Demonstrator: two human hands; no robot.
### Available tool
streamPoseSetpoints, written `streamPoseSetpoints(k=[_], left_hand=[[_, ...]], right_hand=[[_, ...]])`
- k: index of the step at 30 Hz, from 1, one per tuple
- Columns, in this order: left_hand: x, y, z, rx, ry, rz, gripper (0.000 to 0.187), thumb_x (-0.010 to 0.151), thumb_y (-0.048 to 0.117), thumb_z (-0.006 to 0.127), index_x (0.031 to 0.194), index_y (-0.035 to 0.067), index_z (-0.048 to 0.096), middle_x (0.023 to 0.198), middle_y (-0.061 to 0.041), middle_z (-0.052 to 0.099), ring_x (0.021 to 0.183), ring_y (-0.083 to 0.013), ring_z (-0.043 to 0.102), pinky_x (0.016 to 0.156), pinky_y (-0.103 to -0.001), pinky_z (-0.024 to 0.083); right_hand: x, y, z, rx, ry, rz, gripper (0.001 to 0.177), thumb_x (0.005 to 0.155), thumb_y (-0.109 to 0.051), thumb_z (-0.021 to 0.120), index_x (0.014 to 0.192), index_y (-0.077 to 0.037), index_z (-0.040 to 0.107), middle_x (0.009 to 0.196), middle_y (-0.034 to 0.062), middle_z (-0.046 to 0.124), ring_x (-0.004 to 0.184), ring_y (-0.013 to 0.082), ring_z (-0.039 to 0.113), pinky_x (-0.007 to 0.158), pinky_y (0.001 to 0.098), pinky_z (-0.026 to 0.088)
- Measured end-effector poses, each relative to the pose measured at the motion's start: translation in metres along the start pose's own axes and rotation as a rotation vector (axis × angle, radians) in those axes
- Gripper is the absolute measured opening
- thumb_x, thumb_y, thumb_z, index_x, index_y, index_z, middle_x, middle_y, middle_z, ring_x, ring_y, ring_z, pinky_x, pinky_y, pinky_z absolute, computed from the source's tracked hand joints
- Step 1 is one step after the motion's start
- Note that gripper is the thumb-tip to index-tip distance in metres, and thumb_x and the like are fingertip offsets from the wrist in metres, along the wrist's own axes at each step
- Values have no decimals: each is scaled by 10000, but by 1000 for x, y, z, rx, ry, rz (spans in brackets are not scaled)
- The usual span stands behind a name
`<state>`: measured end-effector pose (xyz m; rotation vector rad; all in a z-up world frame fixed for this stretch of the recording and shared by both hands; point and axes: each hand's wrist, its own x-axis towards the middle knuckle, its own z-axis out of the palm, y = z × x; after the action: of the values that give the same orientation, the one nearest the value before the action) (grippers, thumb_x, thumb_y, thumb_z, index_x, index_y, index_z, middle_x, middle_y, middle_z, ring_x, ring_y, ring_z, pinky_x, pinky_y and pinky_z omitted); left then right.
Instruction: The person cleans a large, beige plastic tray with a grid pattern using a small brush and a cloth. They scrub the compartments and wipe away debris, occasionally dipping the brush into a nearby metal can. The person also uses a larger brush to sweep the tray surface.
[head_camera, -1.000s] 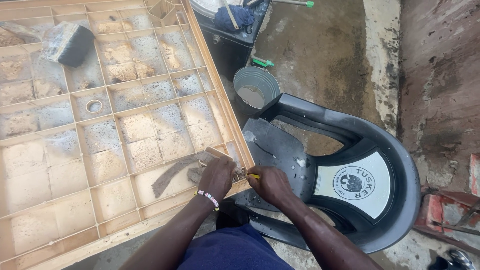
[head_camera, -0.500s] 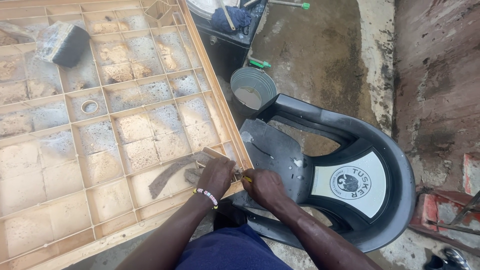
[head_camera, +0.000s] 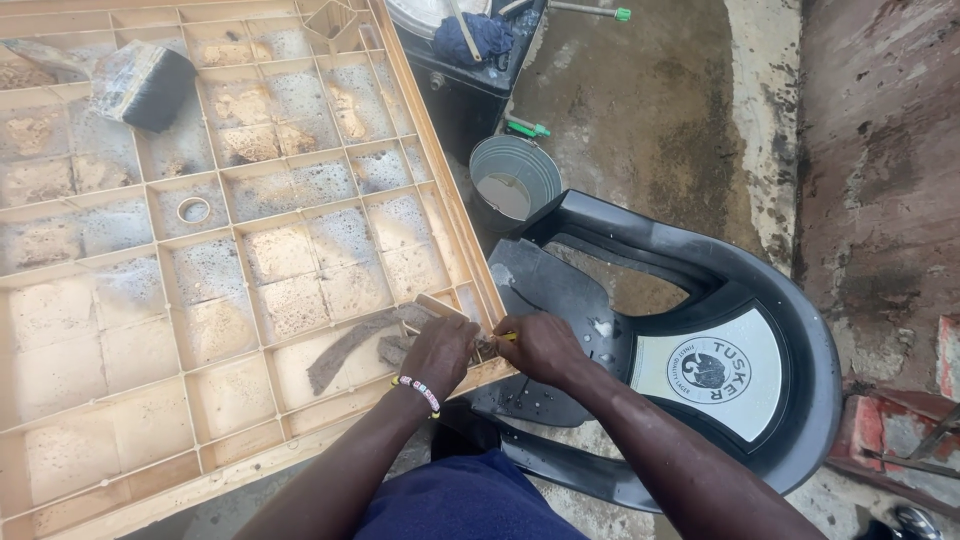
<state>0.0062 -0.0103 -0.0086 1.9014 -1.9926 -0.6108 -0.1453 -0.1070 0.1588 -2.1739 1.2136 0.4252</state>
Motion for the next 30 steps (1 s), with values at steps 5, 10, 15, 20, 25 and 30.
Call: streamPoseSetpoints(k=[5, 10, 15, 20, 25, 30], left_hand=[[2, 6, 1, -11, -15, 2, 155, 1008, 212, 573, 1101, 161, 686, 990, -100, 659, 968, -363, 709, 869, -480, 566], [3, 5, -10, 27, -29, 3, 189, 1024, 195, 522, 1110, 167, 688, 984, -85, 650, 957, -347, 705, 846, -465, 560], [6, -7, 6, 13, 21, 14, 168, 1023, 219, 551, 1109, 169, 687, 987, -75, 631, 961, -331, 700, 845, -459, 563], [3, 9, -24, -33, 15, 11, 202, 1036, 262, 491, 1088, 179, 668, 978, -85, 613, 961, -341, 684, 848, -464, 559], [13, 12, -19, 9, 11, 30, 203, 1031, 281, 467, 1031, 199, 652, 961, -71, 602, 921, -333, 680, 809, -465, 555], [7, 10, -21, 77, -10, -2, 151, 991, 274, 544, 993, 211, 682, 946, -50, 616, 902, -316, 698, 794, -455, 570]], right_hand=[[-12, -1, 18, -169, 7, 30, 296, 995, -346, 628, 1145, -201, 838, 919, 127, 814, 941, 367, 791, 795, 437, 626], [16, 16, 21, -135, -79, 129, 372, 982, -389, 595, 1175, -173, 828, 974, 146, 816, 968, 352, 794, 800, 436, 628], [-2, 3, -7, 388, 46, 284, 346, 970, -318, 638, 1131, -109, 861, 961, 178, 819, 920, 327, 777, 757, 432, 586], [-11, -4, 7, 63, 29, 86, 337, 986, -378, 649, 1181, -178, 837, 1028, 182, 818, 1044, 437, 763, 885, 504, 609], [-20, 10, 12, -61, 68, 110, 348, 1005, -461, 596, 1103, -224, 831, 942, 151, 815, 989, 402, 778, 881, 488, 612], [-16, 14, 16, 348, 21, 293, 375, 996, -359, 628, 1216, -139, 838, 882, 164, 813, 919, 343, 785, 806, 460, 595]])
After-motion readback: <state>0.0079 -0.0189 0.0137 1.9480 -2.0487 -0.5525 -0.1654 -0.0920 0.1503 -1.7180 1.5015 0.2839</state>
